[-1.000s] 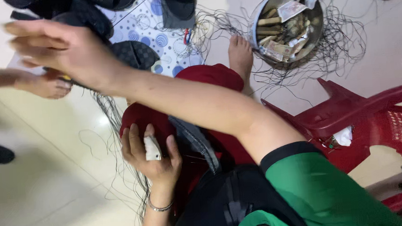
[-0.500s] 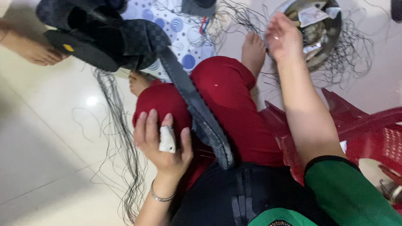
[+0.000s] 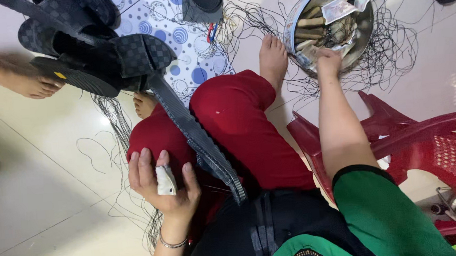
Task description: The person sits on the floor and sews a black sandal using a needle and thread. They hold the sandal on their lap, repeatedly pushing the needle through the sole and pulling the thread to stitch it. At one point, they reach into a nearby bucket to retrieve a small wooden tool before continuing the sewing process.
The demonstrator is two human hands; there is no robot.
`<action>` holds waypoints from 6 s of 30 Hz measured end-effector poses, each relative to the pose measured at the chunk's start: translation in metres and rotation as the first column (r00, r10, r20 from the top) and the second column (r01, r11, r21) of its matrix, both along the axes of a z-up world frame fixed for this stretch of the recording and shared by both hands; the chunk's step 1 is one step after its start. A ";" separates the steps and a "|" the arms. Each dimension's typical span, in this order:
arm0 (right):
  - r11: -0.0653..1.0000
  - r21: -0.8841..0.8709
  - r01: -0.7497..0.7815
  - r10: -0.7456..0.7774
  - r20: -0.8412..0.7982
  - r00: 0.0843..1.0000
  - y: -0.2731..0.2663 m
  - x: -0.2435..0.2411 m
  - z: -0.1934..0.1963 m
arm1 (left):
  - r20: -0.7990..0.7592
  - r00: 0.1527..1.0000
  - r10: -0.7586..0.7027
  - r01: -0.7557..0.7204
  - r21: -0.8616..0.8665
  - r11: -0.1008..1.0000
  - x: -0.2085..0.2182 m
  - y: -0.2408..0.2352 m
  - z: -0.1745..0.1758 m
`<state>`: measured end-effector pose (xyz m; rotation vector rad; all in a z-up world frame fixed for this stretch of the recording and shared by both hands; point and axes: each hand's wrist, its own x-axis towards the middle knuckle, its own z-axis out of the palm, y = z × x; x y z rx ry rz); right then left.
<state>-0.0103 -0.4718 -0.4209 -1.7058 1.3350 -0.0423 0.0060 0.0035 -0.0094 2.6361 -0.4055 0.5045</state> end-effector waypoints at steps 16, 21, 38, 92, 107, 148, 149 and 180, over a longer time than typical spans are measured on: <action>0.468 0.550 0.692 -0.739 -0.185 0.648 0.012 0.090 0.042 | -0.176 0.980 0.097 -0.085 0.073 0.994 -0.005 -0.012 0.014; 0.405 0.585 0.702 -0.823 -0.101 0.559 0.007 0.080 0.036 | -0.188 0.977 0.100 -0.089 0.067 0.994 -0.004 -0.014 0.015; 0.957 0.232 0.174 -0.187 0.034 0.982 -0.041 -0.008 0.016 | -0.178 0.980 0.088 -0.076 0.075 0.994 -0.003 -0.013 0.015; 0.929 0.241 0.279 -0.218 -0.250 0.943 0.008 0.163 0.023 | -0.195 0.973 0.124 -0.091 0.172 0.981 -0.002 -0.014 0.015; 0.882 0.430 0.194 -0.328 0.262 0.908 0.019 0.089 0.125 | -0.174 0.979 0.107 -0.075 0.180 0.981 -0.002 -0.014 0.014; 0.964 0.028 -0.265 0.254 -0.405 0.878 -0.069 0.052 0.155 | -0.182 0.978 0.099 -0.068 0.166 0.984 0.001 -0.019 0.016; 0.964 0.032 -0.264 0.253 -0.407 0.878 -0.071 0.057 0.153 | -0.185 0.978 0.098 -0.066 0.169 0.983 0.001 -0.019 0.017; 0.450 -0.484 -0.750 0.516 -0.544 0.661 0.018 0.072 0.057 | -0.164 0.981 0.103 -0.072 0.185 0.980 0.002 -0.019 0.019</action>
